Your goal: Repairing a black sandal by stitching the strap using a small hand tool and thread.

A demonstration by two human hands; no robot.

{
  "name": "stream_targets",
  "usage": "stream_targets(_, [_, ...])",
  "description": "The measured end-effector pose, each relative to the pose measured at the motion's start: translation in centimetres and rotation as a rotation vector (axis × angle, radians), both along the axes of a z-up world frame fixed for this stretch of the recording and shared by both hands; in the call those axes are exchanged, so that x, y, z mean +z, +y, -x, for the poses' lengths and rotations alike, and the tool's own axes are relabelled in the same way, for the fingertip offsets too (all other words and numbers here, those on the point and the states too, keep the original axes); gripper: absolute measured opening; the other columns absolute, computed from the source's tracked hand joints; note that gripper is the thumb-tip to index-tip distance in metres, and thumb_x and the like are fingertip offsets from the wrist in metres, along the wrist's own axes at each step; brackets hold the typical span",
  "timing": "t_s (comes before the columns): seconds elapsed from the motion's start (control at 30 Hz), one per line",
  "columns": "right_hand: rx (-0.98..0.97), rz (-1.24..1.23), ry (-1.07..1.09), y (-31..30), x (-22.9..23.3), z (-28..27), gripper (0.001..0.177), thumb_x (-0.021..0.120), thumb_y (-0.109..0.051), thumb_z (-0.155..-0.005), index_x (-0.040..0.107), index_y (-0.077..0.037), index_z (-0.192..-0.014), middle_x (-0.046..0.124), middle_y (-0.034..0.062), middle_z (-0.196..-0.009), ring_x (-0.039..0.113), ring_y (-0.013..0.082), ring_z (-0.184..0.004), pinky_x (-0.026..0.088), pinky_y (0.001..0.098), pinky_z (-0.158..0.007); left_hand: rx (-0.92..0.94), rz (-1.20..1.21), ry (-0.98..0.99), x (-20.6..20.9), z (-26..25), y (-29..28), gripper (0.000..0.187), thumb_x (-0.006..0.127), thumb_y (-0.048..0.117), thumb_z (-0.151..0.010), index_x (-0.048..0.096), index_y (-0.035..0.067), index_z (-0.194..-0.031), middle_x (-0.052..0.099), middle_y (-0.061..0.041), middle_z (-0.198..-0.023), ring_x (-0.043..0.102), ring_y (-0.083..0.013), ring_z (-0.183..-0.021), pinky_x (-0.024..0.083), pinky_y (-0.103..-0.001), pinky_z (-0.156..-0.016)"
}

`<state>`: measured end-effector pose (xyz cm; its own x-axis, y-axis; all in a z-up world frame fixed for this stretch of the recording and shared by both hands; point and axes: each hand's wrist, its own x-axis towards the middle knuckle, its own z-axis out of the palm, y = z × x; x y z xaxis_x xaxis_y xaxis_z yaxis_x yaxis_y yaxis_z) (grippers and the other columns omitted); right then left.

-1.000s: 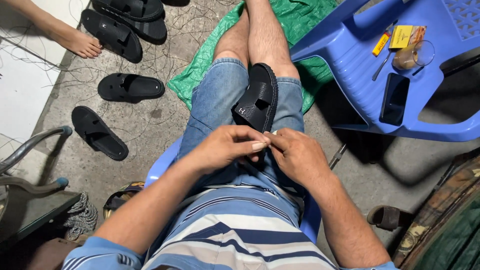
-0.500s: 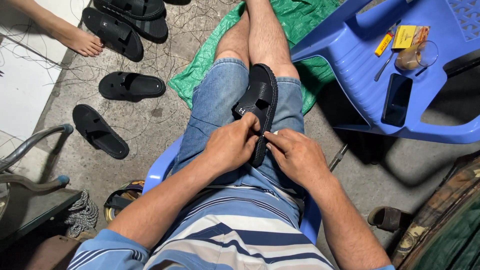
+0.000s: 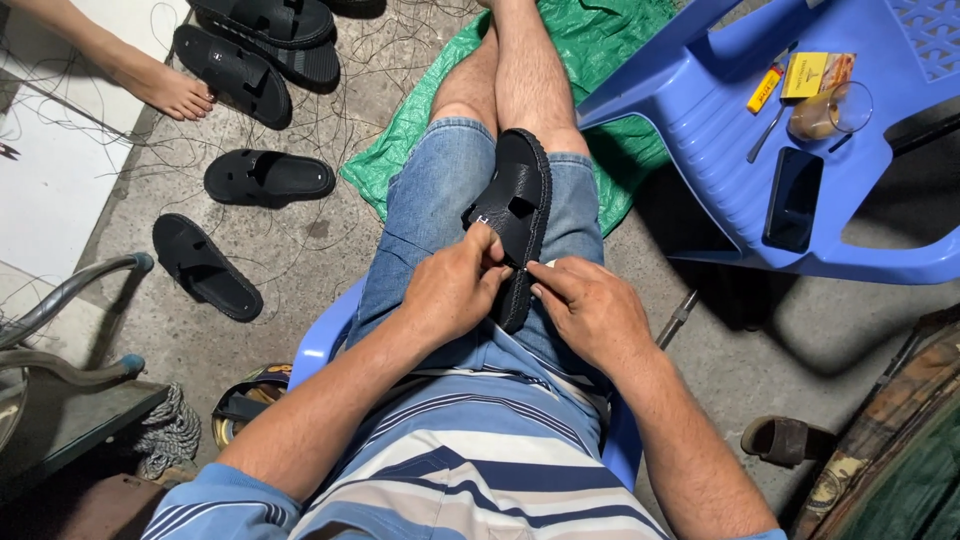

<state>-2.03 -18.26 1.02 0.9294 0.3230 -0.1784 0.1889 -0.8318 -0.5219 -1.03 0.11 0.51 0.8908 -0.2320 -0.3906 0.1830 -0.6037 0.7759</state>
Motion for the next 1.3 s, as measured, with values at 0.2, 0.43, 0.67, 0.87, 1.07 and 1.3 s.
stream_targets(0.2, [-0.002, 0.007, 0.028, 0.2, 0.4, -0.1, 0.021, 0.060, -0.027, -0.084, 0.068, -0.023, -0.102, 0.065, 0.0013, -0.083, 0.064, 0.0230, -0.081, 0.052, 0.0337, -0.069, -0.153, 0.064, -0.060, 0.2, -0.3, 0.0, 0.021, 0.060, 0.016, -0.080, 0.051, 0.016, -0.098, 0.067, -0.010, -0.082, 0.065, -0.0330, -0.082, 0.051, -0.043, -0.069])
stream_targets(0.43, [0.018, 0.199, 0.253, -0.5, 4.7, -0.5, 0.034, 0.049, -0.029, -0.082, 0.059, -0.033, -0.114, 0.060, 0.0032, -0.090, 0.061, 0.0322, -0.084, 0.050, 0.0472, -0.077, -0.042, 0.310, 0.193, -0.3, -1.0, -0.4, 0.045, 0.052, 0.010, -0.079, 0.055, 0.013, -0.124, 0.061, -0.021, -0.113, 0.054, -0.0407, -0.109, 0.044, -0.048, -0.090])
stream_targets(0.67, [-0.157, 0.152, 0.453, -3.0, 4.5, -0.5, 0.042, 0.055, -0.031, -0.077, 0.058, -0.035, -0.119, 0.064, 0.0027, -0.107, 0.057, 0.0284, -0.105, 0.046, 0.0402, -0.088, 0.313, 0.621, 0.432, -2.7, -0.8, -0.8, 0.035, 0.052, 0.005, -0.084, 0.059, 0.012, -0.117, 0.067, -0.015, -0.081, 0.058, -0.0115, -0.055, 0.054, -0.018, -0.044])
stream_targets(0.87, [-0.452, -0.395, 0.482, -1.7, -1.6, -0.1, 0.026, 0.072, -0.024, -0.073, 0.069, -0.019, -0.098, 0.063, 0.0047, -0.080, 0.055, 0.0166, -0.076, 0.045, 0.0283, -0.064, 0.240, 0.539, 0.224, -2.1, 0.5, 0.8, 0.037, 0.047, 0.003, -0.085, 0.061, 0.015, -0.117, 0.064, -0.016, -0.093, 0.062, -0.0188, -0.076, 0.057, -0.025, -0.056])
stream_targets(1.07, [-0.539, -0.829, 0.443, -1.1, -3.1, 0.7, 0.011, 0.068, -0.013, -0.079, 0.066, -0.003, -0.080, 0.049, 0.0067, -0.054, 0.046, 0.0099, -0.039, 0.038, 0.0177, -0.034, 0.099, 0.215, 0.122, -1.7, 1.2, 1.5, 0.031, 0.059, 0.019, -0.082, 0.056, 0.021, -0.112, 0.068, -0.004, -0.093, 0.066, -0.0238, -0.072, 0.054, -0.036, -0.062])
stream_targets(1.3, [-0.325, -1.047, 0.456, -0.4, -2.2, 0.1, 0.018, 0.056, -0.013, -0.086, 0.062, 0.003, -0.079, 0.048, 0.0114, -0.069, 0.043, 0.0123, -0.041, 0.040, 0.0232, -0.038, 0.007, 0.083, 0.155, -1.0, 1.1, 2.1, 0.030, 0.061, 0.019, -0.079, 0.050, 0.018, -0.107, 0.069, -0.003, -0.082, 0.066, -0.0276, -0.066, 0.049, -0.036, -0.060])
